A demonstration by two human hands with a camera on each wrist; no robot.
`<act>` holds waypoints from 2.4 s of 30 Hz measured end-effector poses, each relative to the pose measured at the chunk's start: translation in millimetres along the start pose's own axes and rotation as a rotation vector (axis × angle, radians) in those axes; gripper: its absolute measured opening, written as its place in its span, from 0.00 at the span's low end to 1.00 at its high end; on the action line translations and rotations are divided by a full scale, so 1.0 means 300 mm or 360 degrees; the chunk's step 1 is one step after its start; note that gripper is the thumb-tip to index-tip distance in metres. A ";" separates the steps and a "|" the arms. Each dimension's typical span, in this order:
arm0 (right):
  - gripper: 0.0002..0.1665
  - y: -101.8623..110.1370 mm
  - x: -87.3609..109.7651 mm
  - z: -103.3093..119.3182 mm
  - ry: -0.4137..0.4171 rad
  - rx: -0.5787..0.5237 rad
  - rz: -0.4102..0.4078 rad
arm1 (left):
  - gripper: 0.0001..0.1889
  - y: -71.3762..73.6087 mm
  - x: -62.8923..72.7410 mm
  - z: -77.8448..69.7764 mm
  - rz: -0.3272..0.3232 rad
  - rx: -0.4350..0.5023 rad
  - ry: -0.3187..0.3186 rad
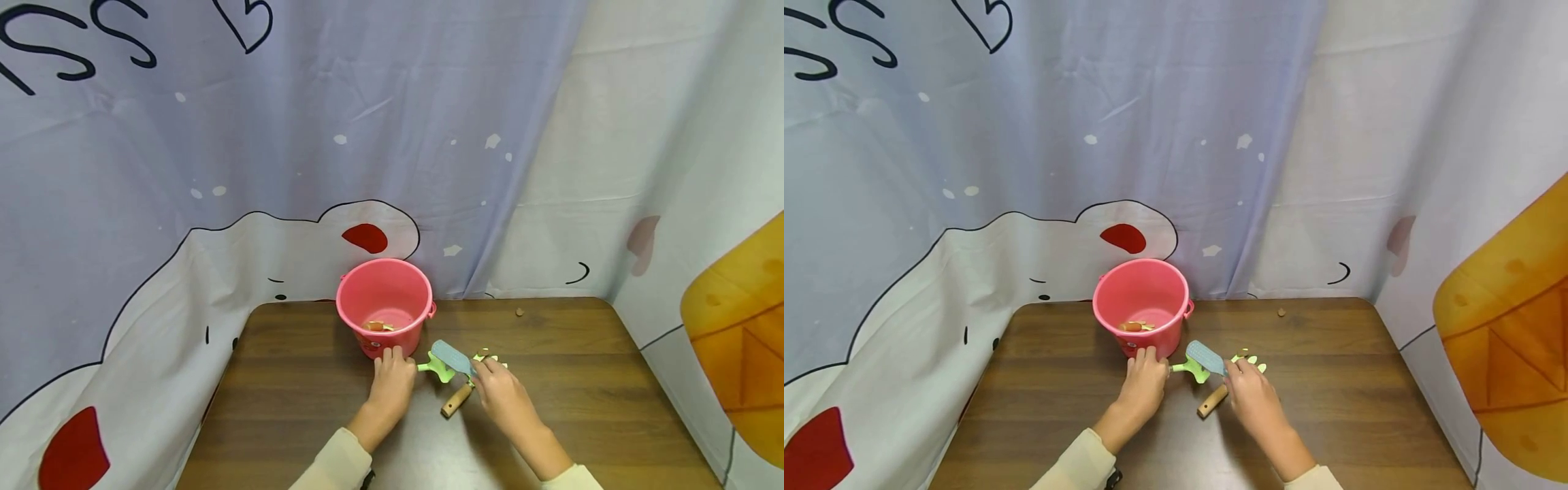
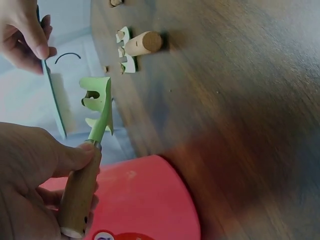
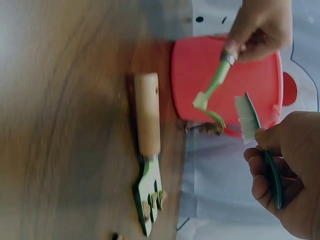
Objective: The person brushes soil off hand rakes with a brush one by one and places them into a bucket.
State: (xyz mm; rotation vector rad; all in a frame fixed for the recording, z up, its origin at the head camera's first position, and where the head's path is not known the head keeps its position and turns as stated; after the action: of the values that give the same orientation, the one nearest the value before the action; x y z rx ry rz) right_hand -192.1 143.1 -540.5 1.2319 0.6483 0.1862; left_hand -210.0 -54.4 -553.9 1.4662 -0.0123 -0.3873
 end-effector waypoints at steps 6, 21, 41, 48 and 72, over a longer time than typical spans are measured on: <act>0.23 -0.037 -0.004 0.049 -0.0073 0.0084 0.0068 | 0.04 0.009 -0.001 -0.013 -0.0028 0.0016 0.0000; 0.17 -0.031 0.003 0.041 -0.0139 0.0231 0.0075 | 0.07 0.024 0.004 -0.038 -0.0096 -0.0039 -0.0007; 0.22 0.039 0.012 -0.046 -0.0069 0.0126 0.0011 | 0.07 0.044 0.012 -0.011 -0.0146 -0.0124 0.0006; 0.20 0.000 0.001 0.007 0.0042 0.0205 0.0029 | 0.07 0.060 0.010 -0.017 -0.0221 -0.0125 -0.0017; 0.15 0.035 0.015 0.046 0.0020 0.0377 0.0324 | 0.12 0.031 0.001 -0.018 -0.0215 -0.0294 -0.0029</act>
State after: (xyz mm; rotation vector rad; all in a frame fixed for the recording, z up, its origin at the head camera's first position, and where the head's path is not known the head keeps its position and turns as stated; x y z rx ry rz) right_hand -178.8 137.5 -530.0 1.5271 0.5664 0.2928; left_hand -206.3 -48.8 -545.6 1.2845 0.1060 -0.4985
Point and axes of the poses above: each hand's wrist, its own x-axis away from the middle knuckle, its own y-axis out of the back of the hand, z = x × y, the point moved 5 cm from there along -x, towards the middle knuckle, and after that the axes turned 15 degrees about z, right-handed, at the moved point
